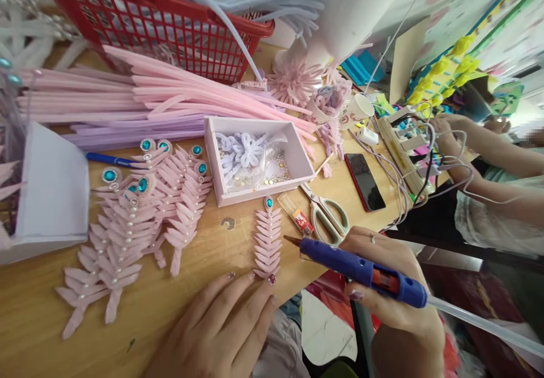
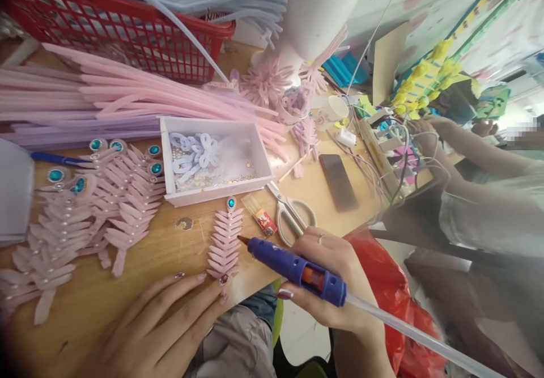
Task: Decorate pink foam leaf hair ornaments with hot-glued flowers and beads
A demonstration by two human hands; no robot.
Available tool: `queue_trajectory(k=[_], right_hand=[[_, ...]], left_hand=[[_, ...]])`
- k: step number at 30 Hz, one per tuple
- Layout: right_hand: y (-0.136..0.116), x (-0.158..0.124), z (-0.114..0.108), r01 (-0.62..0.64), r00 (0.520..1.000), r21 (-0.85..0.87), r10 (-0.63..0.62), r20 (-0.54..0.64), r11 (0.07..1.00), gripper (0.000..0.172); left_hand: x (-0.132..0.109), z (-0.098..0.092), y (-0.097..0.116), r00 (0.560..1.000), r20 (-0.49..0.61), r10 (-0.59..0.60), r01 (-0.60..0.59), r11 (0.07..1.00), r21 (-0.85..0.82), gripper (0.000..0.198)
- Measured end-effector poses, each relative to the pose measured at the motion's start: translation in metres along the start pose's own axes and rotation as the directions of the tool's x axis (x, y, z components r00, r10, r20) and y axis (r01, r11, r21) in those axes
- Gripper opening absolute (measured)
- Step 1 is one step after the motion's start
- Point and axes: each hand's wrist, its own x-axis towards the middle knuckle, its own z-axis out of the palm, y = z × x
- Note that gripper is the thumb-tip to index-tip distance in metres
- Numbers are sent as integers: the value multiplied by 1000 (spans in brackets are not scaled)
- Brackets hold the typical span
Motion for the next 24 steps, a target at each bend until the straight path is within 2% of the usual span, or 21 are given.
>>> queue_trajectory(k=[5, 13, 24], right_hand=[[6, -1, 10, 79, 996, -53, -77, 37, 995, 52], [10, -5, 16, 57, 991, -122, -41, 130, 991, 58], [10, -5, 17, 60, 992, -160, -41, 121, 985, 61]], left_hand=[[-2, -1, -2, 998, 53, 17, -17, 1000, 9, 37], [0, -4, -4, 996, 84, 43, -44, 999, 10, 39], [-2, -4, -7, 995, 80, 61, -62, 998, 19, 39]])
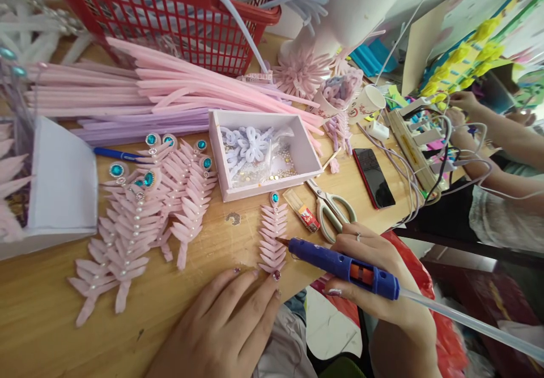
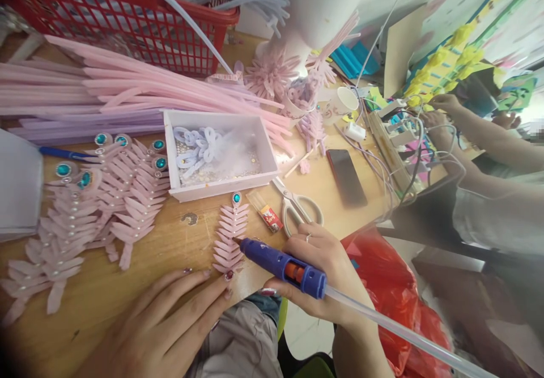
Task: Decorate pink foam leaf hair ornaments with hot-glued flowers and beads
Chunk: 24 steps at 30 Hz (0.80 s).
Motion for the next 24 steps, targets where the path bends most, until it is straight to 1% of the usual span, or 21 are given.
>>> queue_trajectory(k=[7, 11, 15, 20, 24], right_hand=[[-1, 0, -2, -1, 1000, 1, 1, 8, 1000, 60], [-2, -1, -2, -6, 1000, 12, 6, 18, 1000, 59], [-2, -2, -3, -5, 999, 36, 3, 36, 999, 57], [-4, -1, -5, -3, 1000, 69, 2, 21, 998, 56], [-3, 0, -6, 14, 1000, 87, -15, 20, 996, 57]], left_hand=[[2, -2, -1, 997, 28, 71, -70, 996, -46, 41], [3, -2, 0, 999, 25, 44, -44, 999, -27, 39], [3, -3, 0, 998, 17, 58, -58, 998, -15, 39], [3, -4, 0, 999, 14, 43, -43, 999, -6, 38], [5, -4, 0, 999, 31, 42, -42, 999, -5, 38]])
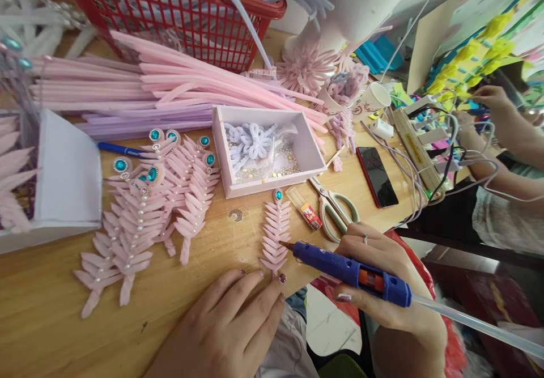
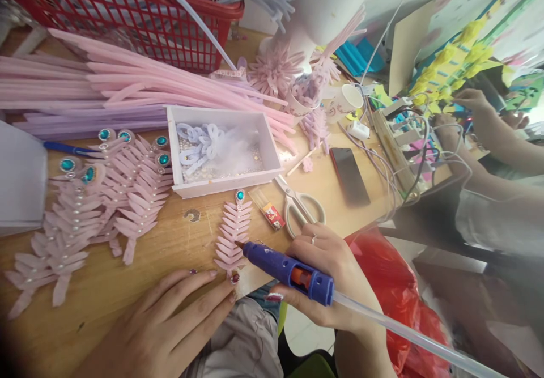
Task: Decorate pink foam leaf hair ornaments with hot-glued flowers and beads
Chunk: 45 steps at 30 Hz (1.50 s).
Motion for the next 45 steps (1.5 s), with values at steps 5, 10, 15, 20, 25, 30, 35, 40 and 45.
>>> queue_trajectory(k=[5, 10, 15, 20, 25, 30, 35, 40, 45], right_hand=[[2, 0, 1, -4, 1000, -27, 5, 23, 1000, 54], [0, -1, -1, -15, 998, -41, 18, 57, 999, 52], [-1, 0, -1, -8, 999, -48, 10, 46, 999, 52], [-2, 1, -1, 0, 1000, -51, 1, 26, 999, 53], [-2, 0, -1, -9, 1000, -61, 11, 30, 998, 53], [-3, 0, -1, -5, 999, -29, 6, 38, 1000, 53], [-3, 0, -3, 1, 998, -9, 0, 63, 1000, 52], [-2, 0, -3, 2, 996, -7, -1, 91, 1000, 54], [-3, 2, -1, 16, 998, 2, -16, 65, 1000, 54]], left_hand=[[1, 1, -1, 1000, 5, 22, -22, 1000, 11, 38], [-2, 2, 0, 1000, 9, 28, -28, 1000, 8, 39], [-1, 1, 0, 1000, 21, 22, -23, 1000, 15, 37], [-1, 1, 0, 1000, 6, 23, -23, 1000, 10, 37], [-2, 1, 1, 1000, -7, 16, -16, 1000, 22, 37], [1, 1, 0, 1000, -7, 5, -5, 999, 34, 38], [2, -1, 1, 1000, -3, 2, -2, 999, 33, 39], [-1, -1, 0, 1000, -3, 14, -14, 1000, 23, 39], [-2, 0, 0, 1000, -3, 24, -24, 1000, -4, 40]])
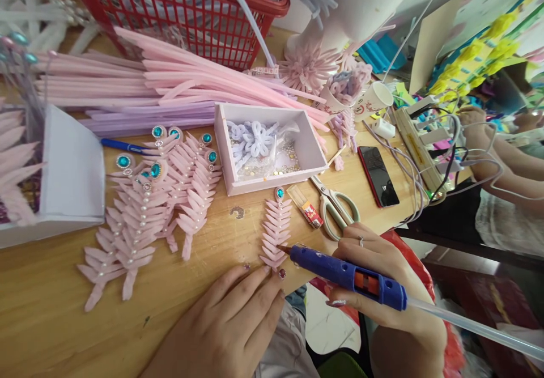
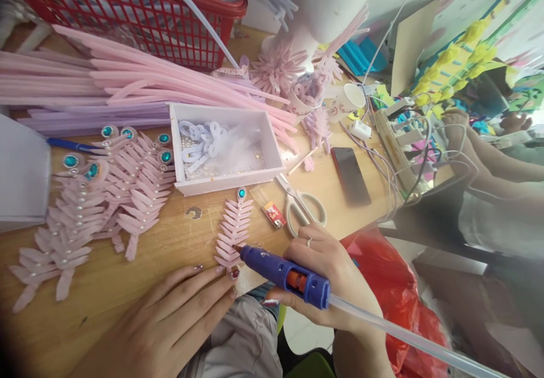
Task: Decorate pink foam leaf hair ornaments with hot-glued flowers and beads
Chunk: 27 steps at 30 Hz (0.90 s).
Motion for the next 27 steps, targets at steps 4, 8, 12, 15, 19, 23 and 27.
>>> queue_trajectory(k=[4, 8, 12, 15, 19, 23, 27], right_hand=[[-2, 1, 0, -20, 1000, 6, 20, 10, 1000, 54], [-1, 0, -1, -21, 1000, 3, 21, 17, 1000, 55], [-1, 0, -1, -14, 1000, 8, 14, 13, 1000, 55], [-1, 0, 0, -22, 1000, 1, 22, 6, 1000, 56], [0, -1, 1, -4, 1000, 9, 4, -4, 1000, 55], [0, -2, 0, -19, 1000, 19, 19, 3, 1000, 56], [0, -3, 0, -22, 1000, 30, 22, 6, 999, 57]], left_hand=[[2, -1, 1, 1000, 5, -7, 7, 1000, -2, 40], [-1, -1, 1, 1000, 6, -10, 10, 1000, 11, 40], [-2, 1, 1, 1000, 14, -12, 12, 1000, 8, 41], [-1, 2, 0, 1000, 13, -9, 9, 1000, -2, 41], [0, 2, 0, 1000, 14, -15, 15, 1000, 0, 41], [0, 0, 0, 1000, 15, -10, 10, 1000, 7, 41], [0, 0, 1, 1000, 17, -25, 24, 1000, 8, 42]])
